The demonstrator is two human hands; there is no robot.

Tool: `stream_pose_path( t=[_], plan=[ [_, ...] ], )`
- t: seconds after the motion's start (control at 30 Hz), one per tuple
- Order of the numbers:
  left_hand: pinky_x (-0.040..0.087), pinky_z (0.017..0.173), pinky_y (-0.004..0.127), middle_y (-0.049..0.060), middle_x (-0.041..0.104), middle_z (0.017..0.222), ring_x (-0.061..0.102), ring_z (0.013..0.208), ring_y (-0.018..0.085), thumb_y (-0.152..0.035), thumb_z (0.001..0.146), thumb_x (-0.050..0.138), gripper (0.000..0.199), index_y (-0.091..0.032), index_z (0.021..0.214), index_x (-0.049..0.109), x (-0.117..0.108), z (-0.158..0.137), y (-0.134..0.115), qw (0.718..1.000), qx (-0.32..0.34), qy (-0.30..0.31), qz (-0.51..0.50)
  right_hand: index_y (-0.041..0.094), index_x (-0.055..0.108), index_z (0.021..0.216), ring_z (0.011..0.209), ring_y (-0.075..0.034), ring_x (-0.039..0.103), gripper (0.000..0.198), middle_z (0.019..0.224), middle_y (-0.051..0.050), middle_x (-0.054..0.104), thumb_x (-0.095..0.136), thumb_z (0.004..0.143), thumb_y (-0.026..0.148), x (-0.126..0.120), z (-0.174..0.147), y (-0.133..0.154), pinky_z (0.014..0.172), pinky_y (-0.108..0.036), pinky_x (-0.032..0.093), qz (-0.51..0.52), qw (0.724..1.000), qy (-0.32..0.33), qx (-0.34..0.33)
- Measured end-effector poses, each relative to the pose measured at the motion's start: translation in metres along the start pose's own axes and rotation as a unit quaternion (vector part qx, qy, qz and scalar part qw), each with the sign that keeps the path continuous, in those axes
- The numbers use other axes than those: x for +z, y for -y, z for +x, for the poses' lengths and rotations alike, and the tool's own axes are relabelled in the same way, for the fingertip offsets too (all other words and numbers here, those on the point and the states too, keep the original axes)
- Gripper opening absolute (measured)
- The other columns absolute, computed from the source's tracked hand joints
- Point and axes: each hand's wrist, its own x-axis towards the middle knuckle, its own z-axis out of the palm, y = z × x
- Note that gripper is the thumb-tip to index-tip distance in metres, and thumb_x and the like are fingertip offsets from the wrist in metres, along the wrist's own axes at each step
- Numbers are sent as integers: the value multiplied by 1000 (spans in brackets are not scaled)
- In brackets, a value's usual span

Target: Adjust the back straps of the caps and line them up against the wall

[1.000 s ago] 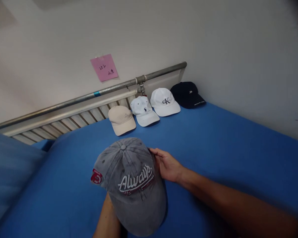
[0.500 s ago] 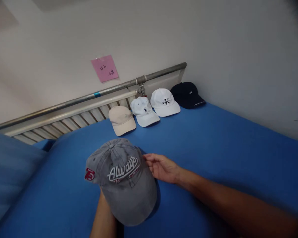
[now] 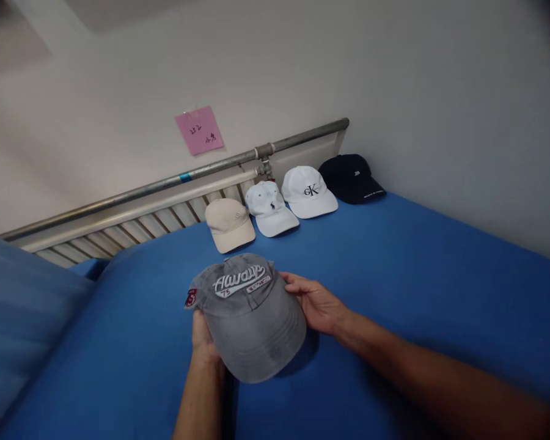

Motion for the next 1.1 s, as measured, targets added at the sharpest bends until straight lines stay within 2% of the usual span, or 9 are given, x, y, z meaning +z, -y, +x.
stream_pose_path(
  t=[0.17, 0.3, 0.43, 0.53, 0.63, 0.73, 0.87, 1.0, 1.1],
  plan=[
    [49, 90, 32, 4, 76, 84, 69, 85, 19, -46, 91, 38, 44, -19, 87, 73, 11, -5, -1, 998, -30, -54, 1, 16, 60, 97, 70, -12, 65, 34, 81, 1, 70, 54, 65, 5, -5, 3, 7, 73, -25, 47, 17, 999, 13, -45],
    [54, 81, 34, 8, 75, 80, 70, 77, 19, -45, 91, 40, 44, -13, 89, 71, 18, -13, -1, 1000, -20, 4, 7, 18, 59, 96, 68, -12, 65, 31, 77, 2, 69, 53, 68, 5, -11, 6, 14, 71, -25, 48, 28, 995, 13, -91],
    [58, 65, 33, 6, 74, 84, 69, 70, 20, -35, 78, 65, 25, -13, 90, 68, 24, -22, 5, 993, -5, 77, 90, 19, 59, 96, 69, -12, 65, 29, 76, 2, 69, 52, 71, 5, -13, 7, 20, 68, -25, 48, 30, 992, 13, -122],
    [57, 58, 27, 3, 73, 84, 68, 67, 17, -20, 71, 72, 23, -16, 94, 67, 26, -25, 7, 986, 18, 71, 150, 18, 58, 98, 71, -12, 66, 32, 80, 2, 70, 53, 70, 3, -11, 7, 20, 71, -25, 49, 30, 991, 8, -126],
    [57, 66, 23, 3, 74, 89, 69, 74, 15, -12, 67, 73, 33, -18, 99, 66, 25, -26, 3, 985, 56, 43, 156, 19, 58, 98, 73, -11, 65, 33, 83, 1, 70, 55, 69, 2, -9, 9, 15, 72, -24, 48, 38, 991, 7, -127],
    [57, 68, 22, 4, 74, 91, 69, 76, 14, -12, 66, 74, 37, -19, 101, 66, 19, -26, -12, 982, 102, 30, 157, 19, 56, 97, 71, -12, 65, 27, 80, -1, 69, 60, 71, 11, -9, 11, 3, 69, -26, 47, 26, 994, 9, -101],
    [57, 69, 22, 3, 74, 90, 69, 75, 14, -12, 66, 74, 34, -18, 99, 67, 3, -24, -44, 970, 187, -13, 152, 17, 54, 100, 70, -14, 63, 31, 83, -4, 67, 65, 71, 20, -9, 14, -19, 64, -28, 44, -58, 997, 4, -45],
    [58, 69, 26, 3, 74, 88, 69, 76, 16, -10, 67, 71, 30, -19, 96, 68, -16, -17, -81, 954, 250, -64, 152, 17, 53, 100, 66, -13, 60, 32, 81, -3, 65, 65, 71, 24, -3, 13, -36, 59, -26, 41, -154, 988, 31, 3],
    [59, 71, 31, 3, 74, 88, 69, 81, 19, -9, 69, 66, 27, -19, 95, 68, -26, -3, -105, 947, 269, -89, 148, 17, 53, 101, 65, -12, 59, 33, 82, -3, 63, 63, 71, 25, 2, 12, -38, 58, -26, 40, -204, 977, 53, 26]
  ],
)
